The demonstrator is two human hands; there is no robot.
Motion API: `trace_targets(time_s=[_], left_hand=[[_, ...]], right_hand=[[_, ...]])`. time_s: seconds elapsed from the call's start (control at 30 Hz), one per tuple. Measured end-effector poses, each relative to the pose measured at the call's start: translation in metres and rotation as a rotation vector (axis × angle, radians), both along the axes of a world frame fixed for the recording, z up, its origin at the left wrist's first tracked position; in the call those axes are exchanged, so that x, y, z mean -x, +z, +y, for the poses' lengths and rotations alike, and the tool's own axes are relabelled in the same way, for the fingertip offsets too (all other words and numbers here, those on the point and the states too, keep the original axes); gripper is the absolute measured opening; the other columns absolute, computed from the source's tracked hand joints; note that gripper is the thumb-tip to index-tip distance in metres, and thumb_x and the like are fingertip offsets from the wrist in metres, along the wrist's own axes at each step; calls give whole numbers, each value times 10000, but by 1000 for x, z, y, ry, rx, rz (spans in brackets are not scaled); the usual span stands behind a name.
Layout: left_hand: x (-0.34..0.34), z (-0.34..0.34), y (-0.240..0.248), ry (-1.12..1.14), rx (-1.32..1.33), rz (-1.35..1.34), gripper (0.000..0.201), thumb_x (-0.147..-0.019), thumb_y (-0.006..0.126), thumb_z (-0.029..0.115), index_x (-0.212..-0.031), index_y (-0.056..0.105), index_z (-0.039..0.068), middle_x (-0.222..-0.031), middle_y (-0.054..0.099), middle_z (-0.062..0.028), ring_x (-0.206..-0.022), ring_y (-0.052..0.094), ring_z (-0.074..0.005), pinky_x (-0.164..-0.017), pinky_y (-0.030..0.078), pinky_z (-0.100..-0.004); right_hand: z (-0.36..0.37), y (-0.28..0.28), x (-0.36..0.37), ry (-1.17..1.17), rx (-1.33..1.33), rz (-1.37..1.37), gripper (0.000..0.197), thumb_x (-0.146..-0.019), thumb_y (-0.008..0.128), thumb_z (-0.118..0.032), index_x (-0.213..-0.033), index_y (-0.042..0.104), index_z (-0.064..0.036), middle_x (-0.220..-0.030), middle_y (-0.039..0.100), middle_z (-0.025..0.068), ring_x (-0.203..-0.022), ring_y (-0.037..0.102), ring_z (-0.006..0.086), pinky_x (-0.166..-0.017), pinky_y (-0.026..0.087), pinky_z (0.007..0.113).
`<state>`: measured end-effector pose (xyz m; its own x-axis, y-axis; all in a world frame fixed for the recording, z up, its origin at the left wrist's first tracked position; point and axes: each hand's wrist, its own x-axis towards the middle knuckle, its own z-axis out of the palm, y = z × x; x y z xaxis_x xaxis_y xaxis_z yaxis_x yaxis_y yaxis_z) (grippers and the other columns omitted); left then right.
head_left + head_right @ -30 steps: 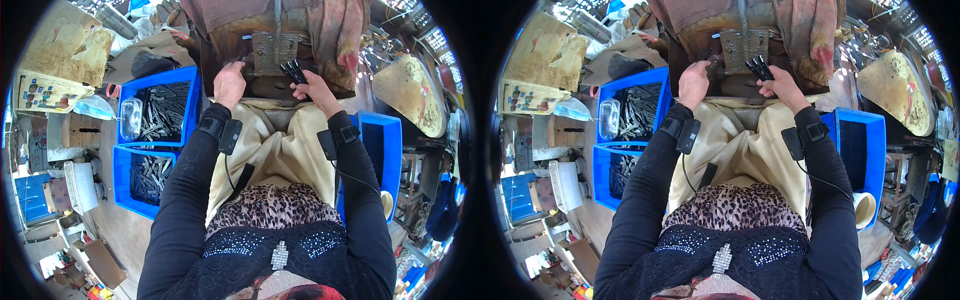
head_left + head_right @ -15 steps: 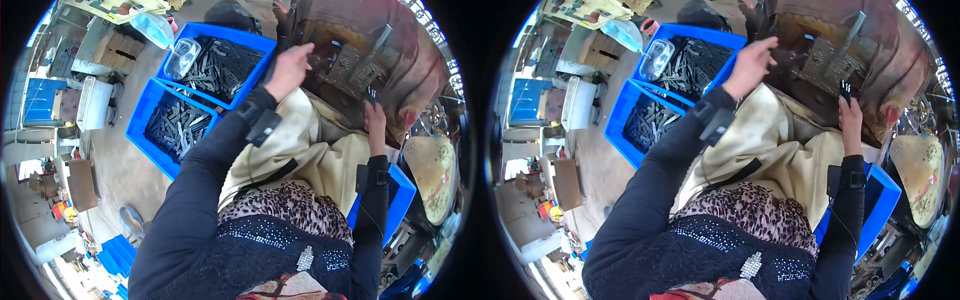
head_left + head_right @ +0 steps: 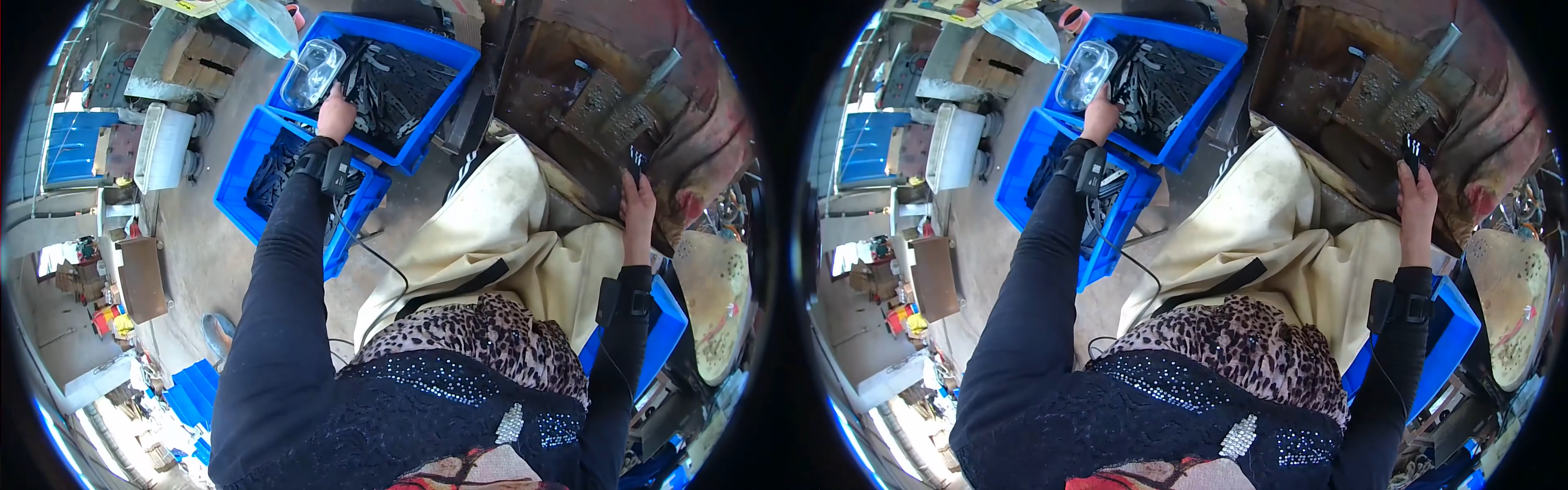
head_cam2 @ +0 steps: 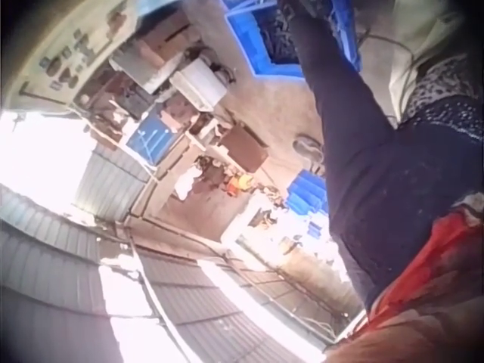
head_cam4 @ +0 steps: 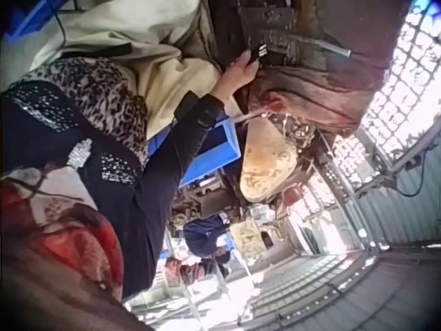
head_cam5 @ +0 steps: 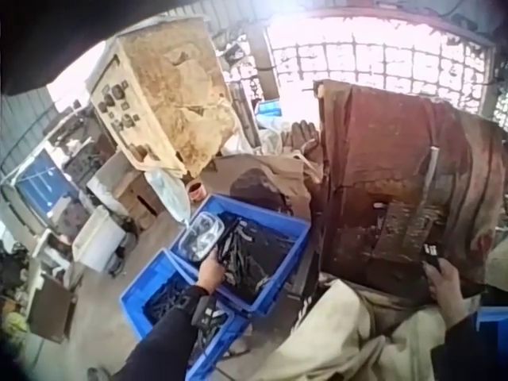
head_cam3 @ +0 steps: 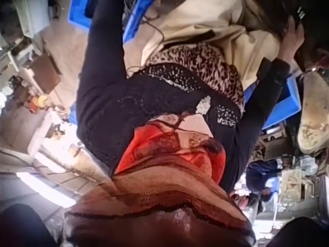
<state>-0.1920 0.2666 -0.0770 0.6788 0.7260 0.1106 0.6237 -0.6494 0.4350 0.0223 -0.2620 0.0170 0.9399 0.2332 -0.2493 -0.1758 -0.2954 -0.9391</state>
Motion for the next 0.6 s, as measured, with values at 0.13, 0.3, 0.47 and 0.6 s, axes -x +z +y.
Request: trace_targets(time_s=[0.13,0.3,0.47,0.6], left_hand=[[-13,7,0,-110,50,169,395,-758,610,129,-1151,646,149,-999,689,-155,-941,646,-361,-821,514,-434],[-13,11,-3,-253,-3,297,375,-776,586,163,-1144,650,187,-992,692,-141,-942,653,-338,-797,522,-424],[-16,12,-1,-406,-74,371,324,-799,564,147,-1101,671,198,-944,697,-122,-933,665,-301,-747,532,-404],[-17,21,-14,-496,-370,545,241,-794,591,143,-1007,690,194,-870,696,-96,-887,676,-277,-692,534,-391]], right_hand=[[0,-1,-1,8,28,-3,96,-948,604,-254,-965,592,-160,-641,405,-119,-473,313,-19,-406,202,167],[2,-1,0,-2,55,12,114,-933,622,-261,-960,605,-151,-639,411,-114,-494,328,-12,-418,218,171],[2,1,0,-5,68,11,112,-934,622,-263,-944,603,-153,-639,412,-115,-496,330,-11,-418,218,173],[3,0,-1,21,55,29,117,-936,622,-270,-931,600,-155,-633,407,-118,-494,327,-11,-418,217,174]])
